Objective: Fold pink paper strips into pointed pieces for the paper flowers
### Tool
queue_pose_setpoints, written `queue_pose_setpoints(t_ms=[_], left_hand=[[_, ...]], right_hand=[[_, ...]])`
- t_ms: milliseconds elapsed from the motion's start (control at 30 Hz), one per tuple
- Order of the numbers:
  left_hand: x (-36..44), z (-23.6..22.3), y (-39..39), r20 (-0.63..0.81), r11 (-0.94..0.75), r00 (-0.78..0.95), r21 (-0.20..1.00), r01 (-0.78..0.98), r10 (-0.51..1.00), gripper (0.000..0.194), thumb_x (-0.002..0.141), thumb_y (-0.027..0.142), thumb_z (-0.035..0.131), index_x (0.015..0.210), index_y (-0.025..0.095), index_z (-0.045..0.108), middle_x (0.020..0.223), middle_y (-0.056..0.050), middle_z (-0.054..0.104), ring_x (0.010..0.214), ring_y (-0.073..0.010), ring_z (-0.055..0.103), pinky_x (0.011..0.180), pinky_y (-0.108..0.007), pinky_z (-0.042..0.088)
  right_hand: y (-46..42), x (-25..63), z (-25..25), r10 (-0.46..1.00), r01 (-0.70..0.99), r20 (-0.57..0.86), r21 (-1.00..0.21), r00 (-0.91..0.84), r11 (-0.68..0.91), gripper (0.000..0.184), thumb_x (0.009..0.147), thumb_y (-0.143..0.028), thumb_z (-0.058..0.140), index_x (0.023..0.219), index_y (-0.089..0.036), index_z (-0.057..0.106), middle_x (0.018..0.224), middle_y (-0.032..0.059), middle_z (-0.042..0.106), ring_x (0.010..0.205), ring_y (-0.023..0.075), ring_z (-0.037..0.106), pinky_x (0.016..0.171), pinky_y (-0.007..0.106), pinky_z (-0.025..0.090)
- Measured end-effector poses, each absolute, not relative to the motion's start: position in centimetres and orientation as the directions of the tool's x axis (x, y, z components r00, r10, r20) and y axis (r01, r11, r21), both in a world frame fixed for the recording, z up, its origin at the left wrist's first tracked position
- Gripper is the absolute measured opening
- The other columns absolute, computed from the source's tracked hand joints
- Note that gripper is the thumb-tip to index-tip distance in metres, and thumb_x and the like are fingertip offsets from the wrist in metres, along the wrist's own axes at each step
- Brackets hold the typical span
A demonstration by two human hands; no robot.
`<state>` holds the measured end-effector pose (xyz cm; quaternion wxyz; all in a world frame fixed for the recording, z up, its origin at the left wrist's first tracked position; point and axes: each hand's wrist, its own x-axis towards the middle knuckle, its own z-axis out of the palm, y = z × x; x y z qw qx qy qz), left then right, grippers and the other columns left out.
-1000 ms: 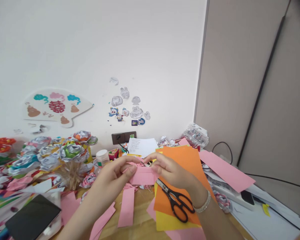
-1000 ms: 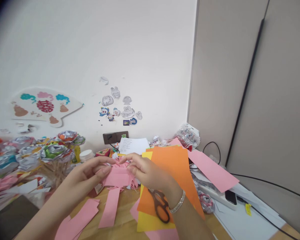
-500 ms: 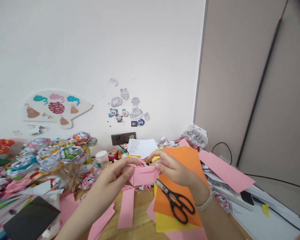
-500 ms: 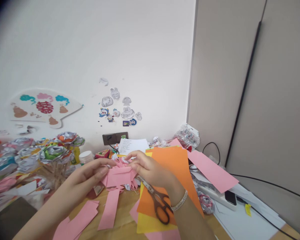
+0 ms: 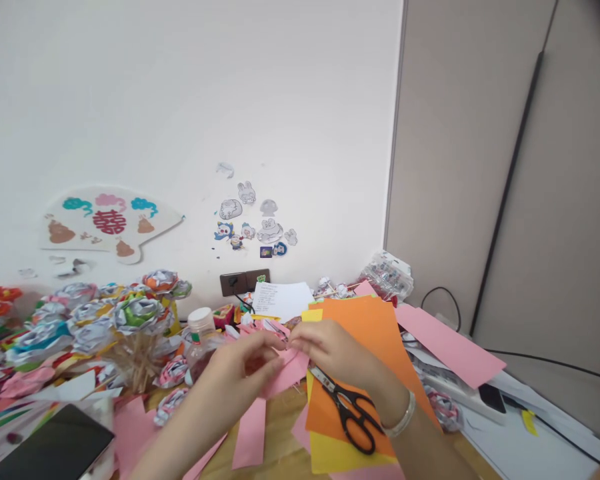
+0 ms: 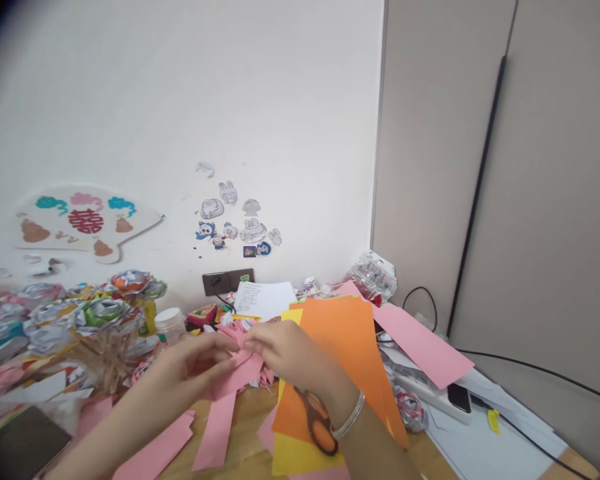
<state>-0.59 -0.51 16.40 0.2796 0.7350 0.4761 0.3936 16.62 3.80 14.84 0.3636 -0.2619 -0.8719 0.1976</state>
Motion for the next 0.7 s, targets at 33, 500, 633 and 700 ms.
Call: queue_pose_setpoints(t_ms=[33,500,633,700], left_hand=[[-0.5,16.2,-0.4,0.316,-0.395,0.239,0.766,0.506,0.918,0.01,0.074,0.027,0.051,0.074,0.019,0.058,0.06,0.001,0.061,0.054,-0.0139,0.053,0.049,-0.022,0.041],[0.8,15.1,0.8,0.513,-0.527,-0.32,0.849,0.049,0.797,0.029,0.067,0.025,0.064,0.094,0.02,0.055,0.088,-0.003,0.063,0.085,-0.0173,0.06,0.071,-0.026,0.049],[1.1,15.3,0.7,0.547,-0.595,-0.328,0.802,-0.058,0.77,0.037,0.069,0.019,0.063,0.103,0.024,0.048,0.083,0.001,0.059,0.077,-0.0131,0.059,0.065,-0.022,0.048],[0.9,15.6,0.6,0.55,-0.59,-0.319,0.806,-0.037,0.772,0.041,0.067,0.02,0.064,0.104,0.024,0.047,0.078,0.002,0.058,0.073,-0.0131,0.058,0.064,-0.023,0.048]], right_hand=[[3.6,16.3,14.8,0.592,0.341,0.51,-0.504,-0.623,0.793,0.021,0.088,-0.025,0.039,0.076,-0.018,0.054,0.07,0.0,0.054,0.063,0.011,0.048,0.057,0.021,0.034],[3.4,14.6,13.6,0.714,0.114,0.39,-0.83,-0.581,0.546,0.023,0.082,-0.038,0.047,0.076,-0.016,0.05,0.075,0.0018,0.057,0.068,0.0137,0.058,0.055,0.021,0.041],[3.5,13.9,13.3,0.73,-0.001,0.423,-0.865,-0.537,0.501,0.029,0.083,-0.041,0.045,0.073,-0.015,0.049,0.069,0.0013,0.057,0.065,0.0133,0.058,0.056,0.022,0.042],[3.7,14.1,13.4,0.74,-0.059,0.445,-0.872,-0.505,0.485,0.03,0.083,-0.043,0.044,0.073,-0.015,0.049,0.068,0.0016,0.058,0.062,0.0125,0.058,0.055,0.022,0.042]])
